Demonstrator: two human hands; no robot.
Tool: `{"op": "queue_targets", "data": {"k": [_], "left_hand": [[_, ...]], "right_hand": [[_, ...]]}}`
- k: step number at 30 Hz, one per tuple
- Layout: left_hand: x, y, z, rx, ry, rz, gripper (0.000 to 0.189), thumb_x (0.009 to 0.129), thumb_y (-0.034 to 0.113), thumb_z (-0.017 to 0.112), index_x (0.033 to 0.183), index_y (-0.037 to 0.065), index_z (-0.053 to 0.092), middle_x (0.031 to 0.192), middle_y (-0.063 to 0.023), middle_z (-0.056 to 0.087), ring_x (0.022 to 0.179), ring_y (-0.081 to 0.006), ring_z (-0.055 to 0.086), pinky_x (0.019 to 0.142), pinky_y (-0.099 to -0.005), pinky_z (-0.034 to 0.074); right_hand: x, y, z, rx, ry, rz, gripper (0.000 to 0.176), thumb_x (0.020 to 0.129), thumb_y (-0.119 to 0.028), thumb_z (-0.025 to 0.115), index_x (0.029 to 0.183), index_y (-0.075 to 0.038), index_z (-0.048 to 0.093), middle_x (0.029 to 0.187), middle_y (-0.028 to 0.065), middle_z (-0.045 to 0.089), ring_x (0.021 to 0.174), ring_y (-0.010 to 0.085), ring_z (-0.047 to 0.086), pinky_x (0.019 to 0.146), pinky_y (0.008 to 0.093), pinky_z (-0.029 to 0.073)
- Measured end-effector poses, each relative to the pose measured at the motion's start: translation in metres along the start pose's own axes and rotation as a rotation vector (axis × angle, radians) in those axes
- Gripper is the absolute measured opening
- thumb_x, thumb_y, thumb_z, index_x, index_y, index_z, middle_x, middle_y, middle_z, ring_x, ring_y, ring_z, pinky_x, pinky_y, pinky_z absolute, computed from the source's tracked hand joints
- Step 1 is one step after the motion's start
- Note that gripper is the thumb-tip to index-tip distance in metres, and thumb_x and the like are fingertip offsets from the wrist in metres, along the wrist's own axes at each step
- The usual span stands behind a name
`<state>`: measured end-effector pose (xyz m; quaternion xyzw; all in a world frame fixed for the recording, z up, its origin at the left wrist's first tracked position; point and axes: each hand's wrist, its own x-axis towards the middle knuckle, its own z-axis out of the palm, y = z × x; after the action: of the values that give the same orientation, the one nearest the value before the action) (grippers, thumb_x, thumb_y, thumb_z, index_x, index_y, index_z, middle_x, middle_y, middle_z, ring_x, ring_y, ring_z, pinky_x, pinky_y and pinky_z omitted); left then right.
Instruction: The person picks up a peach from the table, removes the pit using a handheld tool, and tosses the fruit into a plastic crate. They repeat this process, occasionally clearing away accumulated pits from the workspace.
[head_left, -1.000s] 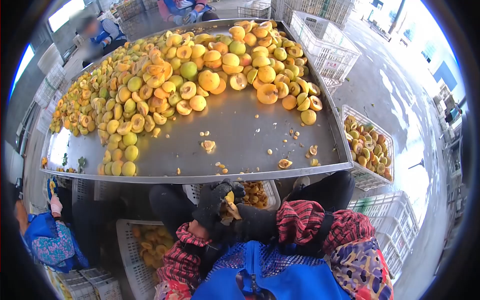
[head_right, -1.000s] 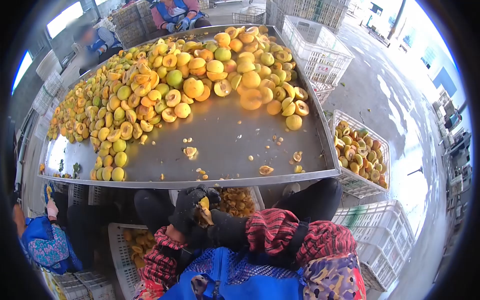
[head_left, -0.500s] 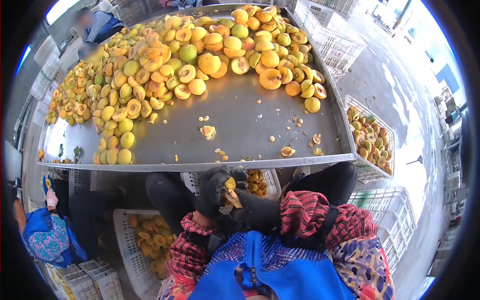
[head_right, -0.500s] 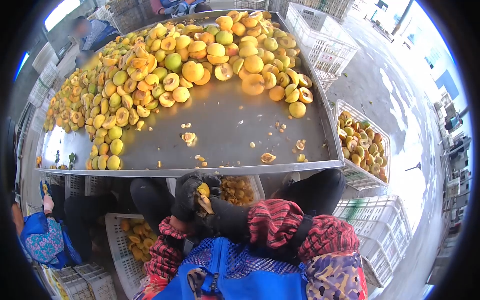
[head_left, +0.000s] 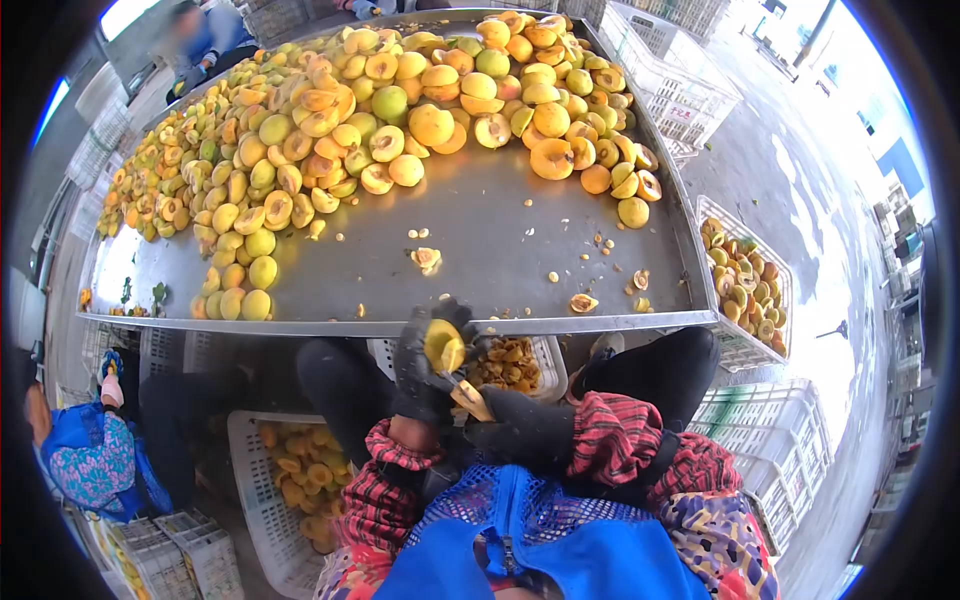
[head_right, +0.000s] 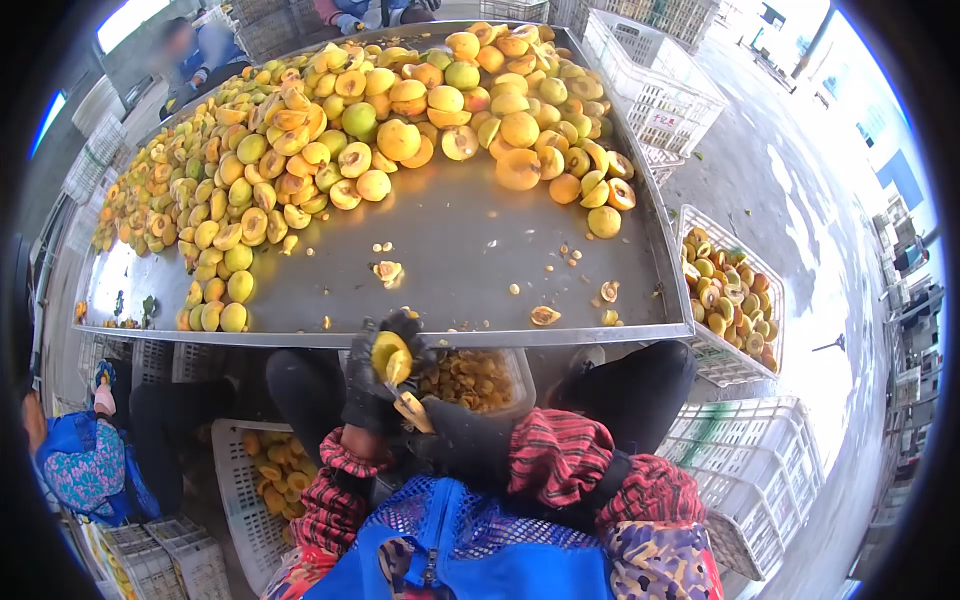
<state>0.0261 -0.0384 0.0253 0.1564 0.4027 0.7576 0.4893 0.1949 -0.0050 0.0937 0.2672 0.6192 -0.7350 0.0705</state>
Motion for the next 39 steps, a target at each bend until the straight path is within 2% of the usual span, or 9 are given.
{"op": "queue_targets", "data": {"k": [1, 6, 15, 19, 22, 29, 31, 35, 39], "left_hand": [[0.003, 0.01, 0.008, -0.478, 0.093, -0.263, 0.047, 0.094, 0.033, 0.044, 0.122, -0.003, 0.051, 0.115, -0.0202, 0.058, 0.104, -0.0322, 0.059, 0.085, -0.0465, 0.051], [0.007, 0.028, 0.007, -0.447, -0.08, -0.189, 0.045, 0.092, 0.024, 0.05, 0.126, -0.005, 0.045, 0.123, -0.0199, 0.053, 0.113, -0.0325, 0.053, 0.096, -0.0465, 0.044], [-0.046, 0.089, -0.053, 0.333, 0.163, 0.403, 0.039, 0.089, 0.017, 0.052, 0.121, -0.005, 0.052, 0.119, -0.0185, 0.056, 0.109, -0.0288, 0.057, 0.089, -0.0414, 0.051], [-0.108, 0.154, -0.172, 1.297, 0.535, -0.079, 0.035, 0.088, 0.015, 0.058, 0.116, -0.005, 0.055, 0.109, -0.0095, 0.06, 0.095, -0.0155, 0.059, 0.078, -0.0278, 0.051], [-0.107, 0.151, -0.171, 1.577, 0.844, 0.331, 0.03, 0.087, 0.02, 0.06, 0.108, -0.001, 0.062, 0.093, -0.0091, 0.063, 0.084, -0.0158, 0.059, 0.075, -0.0274, 0.047], [0.098, 0.141, -0.057, 0.725, 0.434, 0.062, 0.021, 0.086, 0.023, 0.064, 0.093, 0.004, 0.063, 0.072, -0.0013, 0.059, 0.059, -0.0088, 0.056, 0.054, -0.0227, 0.048], [0.174, 0.131, -0.058, 0.776, 0.323, 0.047, 0.022, 0.086, 0.027, 0.063, 0.088, 0.005, 0.062, 0.066, -0.0003, 0.056, 0.054, -0.008, 0.054, 0.052, -0.0231, 0.048], [0.278, 0.101, -0.036, 1.712, 0.482, 0.056, 0.048, 0.083, 0.04, 0.051, 0.101, -0.003, 0.063, 0.093, -0.0265, 0.064, 0.087, -0.0421, 0.062, 0.077, -0.0455, 0.049], [0.31, 0.056, -0.043, 1.571, 0.702, 0.089, 0.048, 0.076, 0.038, 0.064, 0.102, -0.002, 0.062, 0.096, -0.0225, 0.065, 0.09, -0.0343, 0.065, 0.077, -0.0426, 0.051]], "right_hand": [[-0.005, 0.002, -0.002, -0.13, 0.03, -0.024, 0.021, 0.089, -0.014, 0.056, 0.106, -0.003, 0.054, 0.078, 0.0013, 0.056, 0.065, 0.0081, 0.052, 0.056, 0.0263, 0.042], [0.004, 0.058, -0.016, -0.19, 0.196, -0.123, 0.017, 0.089, -0.017, 0.054, 0.101, -0.004, 0.053, 0.072, 0.0016, 0.054, 0.062, 0.01, 0.05, 0.055, 0.0288, 0.041], [-0.012, 0.064, -0.027, -0.263, 0.195, -0.016, 0.027, 0.086, -0.023, 0.057, 0.1, 0.0, 0.051, 0.082, 0.0157, 0.061, 0.075, 0.0258, 0.059, 0.068, 0.04, 0.045], [-0.005, 0.077, -0.034, -0.212, 0.146, 0.007, 0.03, 0.086, -0.024, 0.058, 0.102, 0.0, 0.052, 0.083, 0.0147, 0.061, 0.076, 0.0255, 0.059, 0.068, 0.0392, 0.045], [0.008, 0.099, -0.039, -0.281, 0.089, -0.077, 0.036, 0.086, -0.028, 0.059, 0.108, 0.0, 0.051, 0.088, 0.0173, 0.062, 0.082, 0.0271, 0.06, 0.073, 0.0404, 0.046], [0.01, 0.111, -0.05, -0.042, 0.111, -0.01, 0.04, 0.088, -0.03, 0.058, 0.112, 0.0, 0.05, 0.094, 0.019, 0.062, 0.09, 0.0268, 0.06, 0.078, 0.0398, 0.046], [-0.007, 0.077, -0.058, 0.043, 0.116, 0.052, 0.034, 0.089, -0.02, 0.063, 0.114, -0.001, 0.05, 0.097, 0.0065, 0.059, 0.088, 0.0139, 0.056, 0.076, 0.0293, 0.047], [-0.018, 0.067, -0.076, 0.296, 0.097, 0.052, 0.039, 0.088, -0.018, 0.063, 0.12, 0.0, 0.049, 0.101, 0.0057, 0.06, 0.09, 0.0124, 0.056, 0.078, 0.0288, 0.046], [-0.02, 0.097, -0.088, 0.206, 0.103, 0.035, 0.039, 0.088, -0.016, 0.062, 0.121, 0.0, 0.048, 0.105, 0.0067, 0.059, 0.095, 0.013, 0.056, 0.081, 0.0279, 0.046]]}}
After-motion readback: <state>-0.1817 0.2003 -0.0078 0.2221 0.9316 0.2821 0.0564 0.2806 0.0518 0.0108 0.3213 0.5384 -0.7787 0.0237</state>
